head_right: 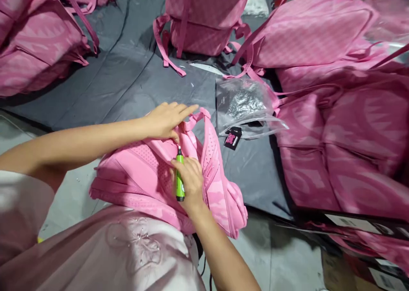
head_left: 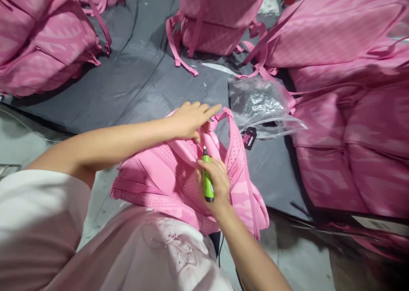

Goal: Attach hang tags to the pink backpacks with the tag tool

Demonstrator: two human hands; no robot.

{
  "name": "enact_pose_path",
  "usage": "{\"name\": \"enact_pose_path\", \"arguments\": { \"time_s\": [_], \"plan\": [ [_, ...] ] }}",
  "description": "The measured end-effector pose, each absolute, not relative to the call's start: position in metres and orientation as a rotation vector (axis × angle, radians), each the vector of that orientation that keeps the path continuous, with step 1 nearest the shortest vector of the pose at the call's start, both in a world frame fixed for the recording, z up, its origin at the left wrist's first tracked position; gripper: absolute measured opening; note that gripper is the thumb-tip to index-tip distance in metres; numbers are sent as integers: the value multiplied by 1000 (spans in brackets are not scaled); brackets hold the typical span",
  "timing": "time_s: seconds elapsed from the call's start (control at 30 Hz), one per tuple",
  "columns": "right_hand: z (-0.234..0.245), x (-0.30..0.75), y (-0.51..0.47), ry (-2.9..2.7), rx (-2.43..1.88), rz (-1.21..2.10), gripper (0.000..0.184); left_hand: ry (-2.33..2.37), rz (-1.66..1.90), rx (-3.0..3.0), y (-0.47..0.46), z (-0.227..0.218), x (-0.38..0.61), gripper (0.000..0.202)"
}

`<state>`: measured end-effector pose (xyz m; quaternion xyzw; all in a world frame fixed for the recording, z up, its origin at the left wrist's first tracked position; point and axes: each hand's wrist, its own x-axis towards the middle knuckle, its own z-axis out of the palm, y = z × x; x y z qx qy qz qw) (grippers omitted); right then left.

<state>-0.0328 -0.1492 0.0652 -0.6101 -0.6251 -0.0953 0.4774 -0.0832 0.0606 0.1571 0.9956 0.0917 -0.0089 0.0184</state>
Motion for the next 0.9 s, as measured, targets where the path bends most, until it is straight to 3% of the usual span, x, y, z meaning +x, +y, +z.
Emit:
{"name": "enact_pose_path", "arguments": {
  "time_s": [0.17, 0.33, 0.4, 0.53, 0.7, 0.9],
  "plan": [
    [66, -12, -152, -1500, -1455, -148, 40, -63, 85, 3290, 48, 150, -93, 110],
    [70, -5, -156, -1360, -1521, 50, 53, 82, -89, 3386, 38, 141, -83, 121],
    [77, -2, -160, -1273, -1623, 41, 48, 136, -105, 3369, 36, 141, -80, 119],
    [106, 12, -160, -1327, -1734, 186, 17, 164, -72, 3350, 35, 142, -80, 102],
    [135, 27, -137, -1545, -1761, 555, 20, 217, -85, 3315, 34, 139, -75, 96],
    [132, 27, -129, -1918, -1887, 227, 20, 237, -232, 3188, 39, 148, -67, 98]
  ]
}}
